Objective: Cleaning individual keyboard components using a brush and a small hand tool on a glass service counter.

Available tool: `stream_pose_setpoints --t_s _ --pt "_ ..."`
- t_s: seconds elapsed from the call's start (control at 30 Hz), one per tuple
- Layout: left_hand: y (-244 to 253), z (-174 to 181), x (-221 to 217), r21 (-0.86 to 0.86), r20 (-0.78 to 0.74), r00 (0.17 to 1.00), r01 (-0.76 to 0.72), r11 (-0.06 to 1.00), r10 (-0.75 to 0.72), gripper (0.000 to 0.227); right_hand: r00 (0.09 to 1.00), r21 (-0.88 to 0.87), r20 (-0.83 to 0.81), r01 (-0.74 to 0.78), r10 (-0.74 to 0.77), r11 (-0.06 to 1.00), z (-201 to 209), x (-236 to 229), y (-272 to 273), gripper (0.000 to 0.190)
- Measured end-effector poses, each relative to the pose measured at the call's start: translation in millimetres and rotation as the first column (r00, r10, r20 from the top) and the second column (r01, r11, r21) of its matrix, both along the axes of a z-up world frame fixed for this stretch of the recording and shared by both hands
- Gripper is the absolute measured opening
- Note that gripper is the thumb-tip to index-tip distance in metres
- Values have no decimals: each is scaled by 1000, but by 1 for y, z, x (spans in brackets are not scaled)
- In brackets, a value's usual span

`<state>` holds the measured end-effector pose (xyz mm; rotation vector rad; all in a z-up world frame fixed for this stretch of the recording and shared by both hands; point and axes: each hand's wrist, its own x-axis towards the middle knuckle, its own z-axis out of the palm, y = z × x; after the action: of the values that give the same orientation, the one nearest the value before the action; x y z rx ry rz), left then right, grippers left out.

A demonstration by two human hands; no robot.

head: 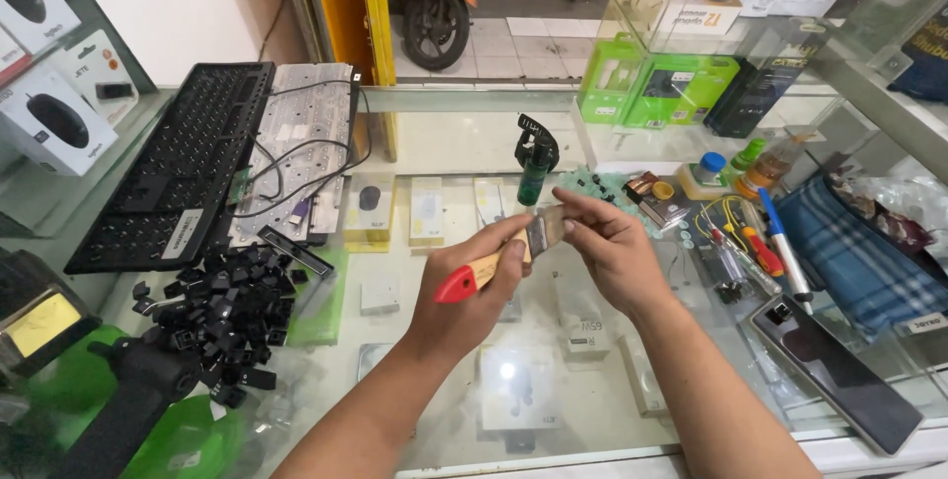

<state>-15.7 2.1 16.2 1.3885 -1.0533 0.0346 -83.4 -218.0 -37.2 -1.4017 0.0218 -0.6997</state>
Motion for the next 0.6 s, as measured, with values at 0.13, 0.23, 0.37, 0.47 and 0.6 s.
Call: stream_pose_setpoints --t_s 0.13,0.23,0.37,0.47,0.6 --pt "3 0 3 100 49 998 -45 994 41 30 998 12 31 -62 62 998 4 1 4 59" --pt "4 2 1 -11 21 999 -41 999 42 32 996 16 48 -78 78 997 4 0 4 70" --pt "6 6 4 65 74 997 -43 997 38 30 996 73 54 -72 68 995 2 0 -1 72" --pt "2 5 3 23 134 991 -8 1000 5 30 997 140 51 -59 52 988 4 0 -2 69" --pt "3 -6 15 10 241 962 -131 991 124 31 999 195 26 -34 30 980 3 1 0 68"
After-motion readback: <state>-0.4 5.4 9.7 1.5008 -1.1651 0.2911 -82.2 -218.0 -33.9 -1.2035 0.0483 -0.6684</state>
